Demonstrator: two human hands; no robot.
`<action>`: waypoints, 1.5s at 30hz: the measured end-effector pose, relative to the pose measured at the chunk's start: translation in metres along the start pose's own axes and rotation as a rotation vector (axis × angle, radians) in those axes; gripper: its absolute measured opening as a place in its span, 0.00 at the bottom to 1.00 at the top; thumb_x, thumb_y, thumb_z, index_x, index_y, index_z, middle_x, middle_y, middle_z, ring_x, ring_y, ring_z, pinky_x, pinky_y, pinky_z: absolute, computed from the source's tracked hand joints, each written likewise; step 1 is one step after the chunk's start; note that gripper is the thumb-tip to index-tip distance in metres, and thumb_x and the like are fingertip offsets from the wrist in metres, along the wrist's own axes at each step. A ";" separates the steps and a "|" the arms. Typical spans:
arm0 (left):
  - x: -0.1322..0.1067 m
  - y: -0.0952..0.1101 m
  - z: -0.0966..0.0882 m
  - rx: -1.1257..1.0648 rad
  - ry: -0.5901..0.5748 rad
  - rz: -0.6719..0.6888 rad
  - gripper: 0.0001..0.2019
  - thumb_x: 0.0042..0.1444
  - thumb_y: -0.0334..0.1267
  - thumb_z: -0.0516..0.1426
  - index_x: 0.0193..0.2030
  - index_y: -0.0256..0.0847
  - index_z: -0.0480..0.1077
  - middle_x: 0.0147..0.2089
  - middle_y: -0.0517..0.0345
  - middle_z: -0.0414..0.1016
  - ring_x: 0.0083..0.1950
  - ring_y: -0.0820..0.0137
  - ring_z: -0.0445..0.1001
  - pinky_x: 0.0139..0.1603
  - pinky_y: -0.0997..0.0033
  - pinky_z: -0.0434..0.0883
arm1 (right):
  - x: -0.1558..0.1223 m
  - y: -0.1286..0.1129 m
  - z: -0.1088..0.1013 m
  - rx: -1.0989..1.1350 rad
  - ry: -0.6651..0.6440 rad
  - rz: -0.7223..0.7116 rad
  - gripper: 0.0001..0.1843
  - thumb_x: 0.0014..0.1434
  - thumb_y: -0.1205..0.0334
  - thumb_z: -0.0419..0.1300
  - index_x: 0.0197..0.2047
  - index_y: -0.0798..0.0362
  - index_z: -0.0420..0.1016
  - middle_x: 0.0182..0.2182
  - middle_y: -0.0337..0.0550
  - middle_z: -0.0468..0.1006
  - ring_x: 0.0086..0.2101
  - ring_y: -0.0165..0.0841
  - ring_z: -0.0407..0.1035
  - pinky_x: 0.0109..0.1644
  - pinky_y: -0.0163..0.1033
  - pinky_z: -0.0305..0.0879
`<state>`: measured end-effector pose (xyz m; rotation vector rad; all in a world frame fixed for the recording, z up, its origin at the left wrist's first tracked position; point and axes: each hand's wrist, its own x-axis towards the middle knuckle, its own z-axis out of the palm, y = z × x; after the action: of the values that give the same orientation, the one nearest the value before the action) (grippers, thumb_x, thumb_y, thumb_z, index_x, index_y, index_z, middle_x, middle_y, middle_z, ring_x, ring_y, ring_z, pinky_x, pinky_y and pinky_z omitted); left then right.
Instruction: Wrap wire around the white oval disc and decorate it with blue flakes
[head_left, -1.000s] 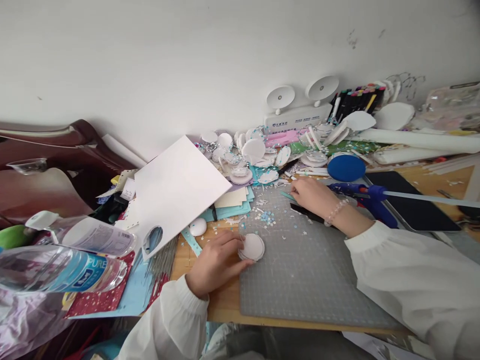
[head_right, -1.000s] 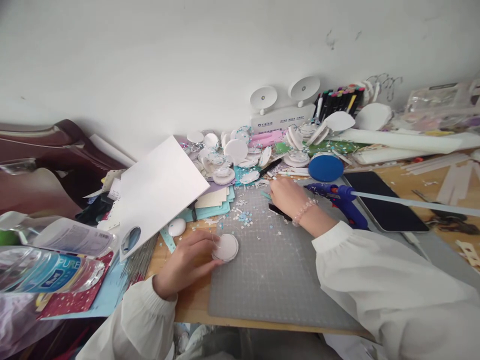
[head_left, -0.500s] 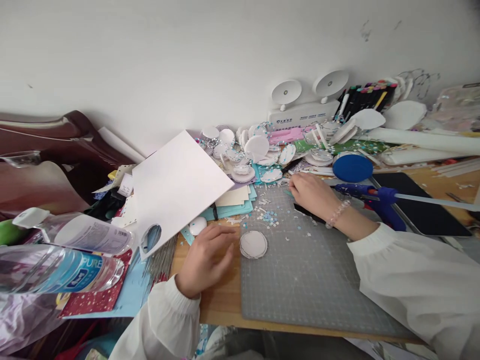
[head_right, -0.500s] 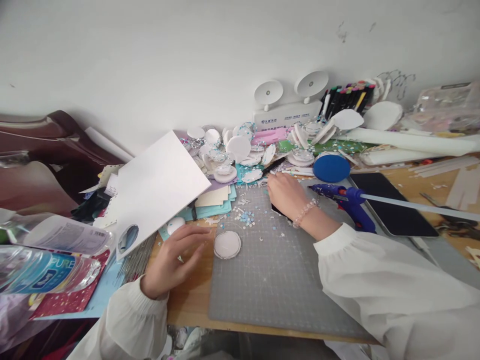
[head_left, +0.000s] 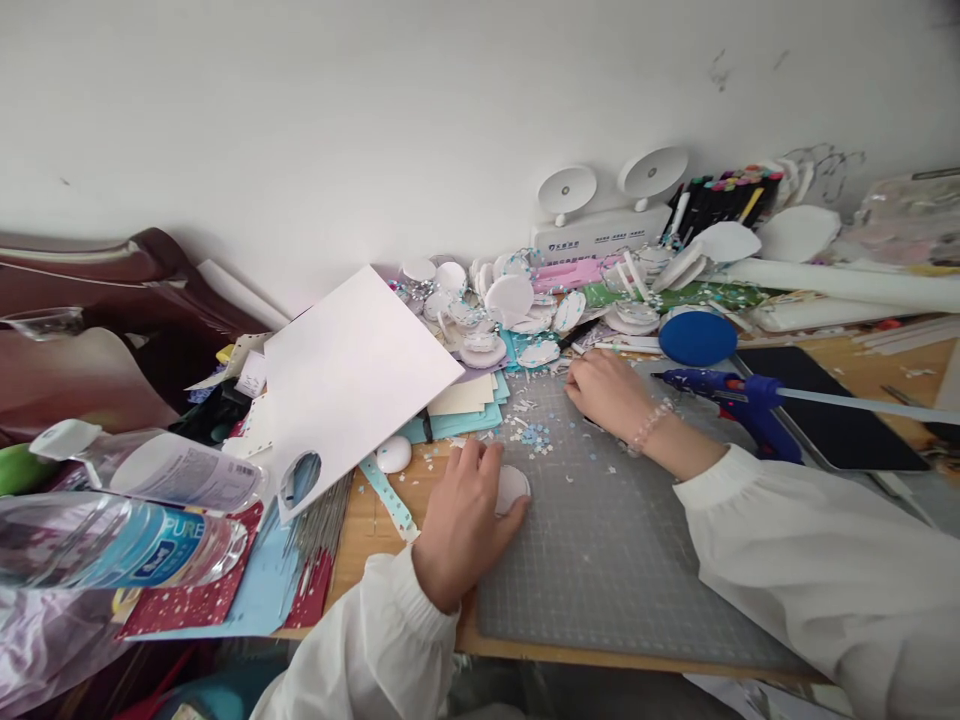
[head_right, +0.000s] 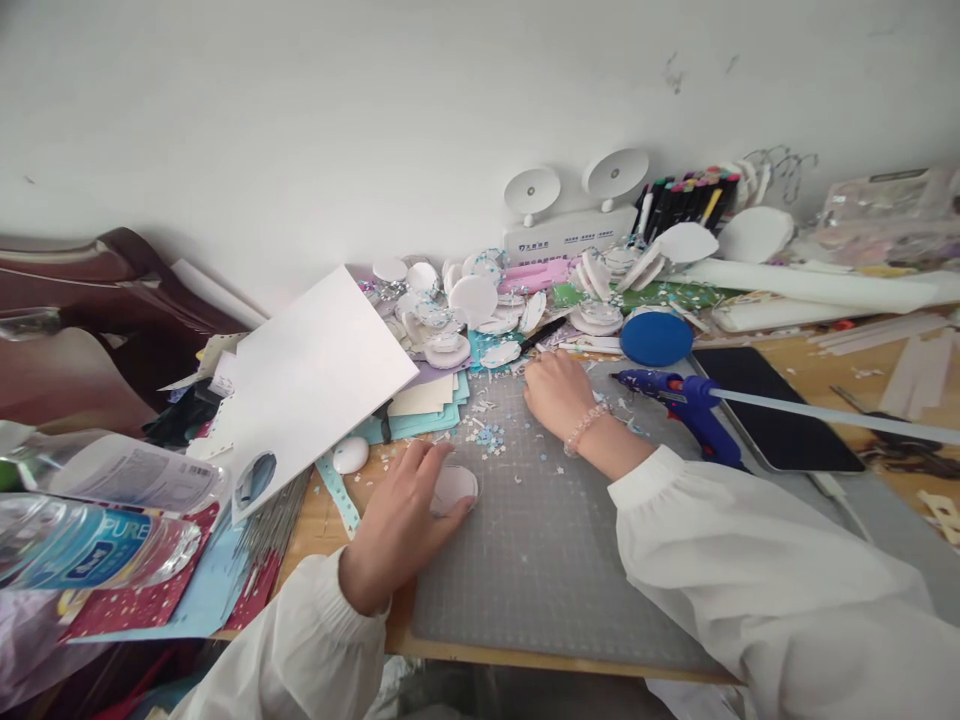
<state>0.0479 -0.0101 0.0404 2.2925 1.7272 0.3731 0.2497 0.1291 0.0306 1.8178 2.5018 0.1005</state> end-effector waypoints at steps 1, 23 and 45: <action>0.000 -0.005 -0.002 -0.056 -0.028 0.041 0.22 0.57 0.34 0.60 0.58 0.37 0.63 0.53 0.44 0.69 0.56 0.54 0.70 0.57 0.50 0.71 | 0.001 0.000 0.000 0.002 -0.010 0.006 0.19 0.64 0.55 0.60 0.55 0.56 0.70 0.52 0.50 0.73 0.48 0.38 0.71 0.51 0.50 0.71; -0.011 -0.001 -0.013 0.073 -0.114 0.034 0.27 0.53 0.40 0.65 0.57 0.33 0.65 0.53 0.41 0.69 0.55 0.49 0.68 0.55 0.45 0.71 | 0.019 -0.002 -0.001 0.301 -0.097 0.058 0.20 0.64 0.55 0.59 0.56 0.54 0.69 0.53 0.49 0.72 0.48 0.38 0.71 0.50 0.49 0.72; -0.008 -0.028 -0.036 -0.360 -0.056 0.287 0.36 0.53 0.43 0.65 0.66 0.45 0.55 0.66 0.43 0.62 0.68 0.53 0.61 0.66 0.49 0.64 | -0.030 -0.005 -0.011 0.980 0.245 -0.110 0.04 0.62 0.60 0.52 0.41 0.49 0.62 0.40 0.46 0.74 0.38 0.35 0.72 0.44 0.41 0.69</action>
<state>0.0085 -0.0085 0.0641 2.2520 1.1887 0.6113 0.2532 0.0982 0.0410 1.9642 3.1023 -1.1640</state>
